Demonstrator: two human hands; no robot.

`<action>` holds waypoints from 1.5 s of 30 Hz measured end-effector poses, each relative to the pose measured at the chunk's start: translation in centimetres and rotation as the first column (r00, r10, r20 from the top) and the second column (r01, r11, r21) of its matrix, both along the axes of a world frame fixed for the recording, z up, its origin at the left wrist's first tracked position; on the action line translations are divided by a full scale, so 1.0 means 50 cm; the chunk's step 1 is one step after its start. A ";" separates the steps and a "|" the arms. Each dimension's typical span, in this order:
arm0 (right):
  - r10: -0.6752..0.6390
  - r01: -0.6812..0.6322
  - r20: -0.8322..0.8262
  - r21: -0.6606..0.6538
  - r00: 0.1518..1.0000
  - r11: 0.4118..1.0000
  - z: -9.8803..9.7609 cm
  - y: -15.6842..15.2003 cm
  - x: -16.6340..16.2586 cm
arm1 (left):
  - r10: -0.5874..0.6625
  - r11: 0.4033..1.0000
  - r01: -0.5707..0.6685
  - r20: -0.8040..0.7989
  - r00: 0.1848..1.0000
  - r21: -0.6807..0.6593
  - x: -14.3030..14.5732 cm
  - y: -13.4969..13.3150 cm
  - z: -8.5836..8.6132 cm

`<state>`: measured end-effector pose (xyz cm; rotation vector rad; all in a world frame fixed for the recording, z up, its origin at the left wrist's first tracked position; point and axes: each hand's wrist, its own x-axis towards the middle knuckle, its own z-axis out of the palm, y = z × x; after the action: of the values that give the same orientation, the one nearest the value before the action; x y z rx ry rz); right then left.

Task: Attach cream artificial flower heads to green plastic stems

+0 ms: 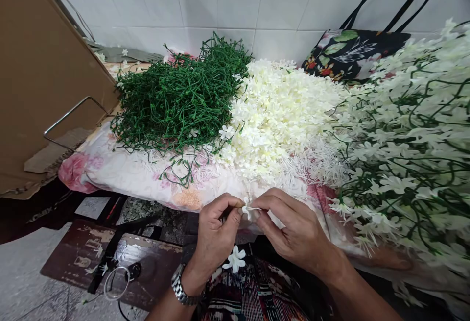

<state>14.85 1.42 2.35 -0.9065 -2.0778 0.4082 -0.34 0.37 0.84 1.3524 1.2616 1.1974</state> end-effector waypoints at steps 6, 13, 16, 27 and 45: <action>-0.026 0.026 0.004 -0.014 1.000 1.000 -0.012 0.002 -0.004 | 0.037 0.981 -0.010 -0.133 0.990 0.195 0.005 -0.005 -0.002; -0.055 0.055 -0.018 -0.020 0.998 0.998 -0.028 0.004 -0.005 | 0.069 0.949 0.023 -0.280 0.957 0.314 0.010 -0.005 -0.014; -0.071 0.070 -0.019 -0.044 0.997 0.997 -0.038 0.006 -0.005 | 0.073 0.951 0.027 -0.310 0.948 0.308 0.014 -0.002 -0.019; -0.080 0.079 -0.024 -0.018 0.997 0.997 -0.048 0.015 -0.011 | 0.106 0.945 0.024 -0.374 0.922 0.327 0.020 0.003 -0.024; -0.109 0.110 -0.051 0.012 0.993 0.994 -0.019 -0.012 0.013 | 0.097 0.973 -0.084 -0.051 0.994 0.216 0.016 -0.008 0.033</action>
<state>15.52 0.82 1.42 -0.9864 -1.9724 0.3536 0.47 -0.02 2.47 1.5104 1.2779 1.3970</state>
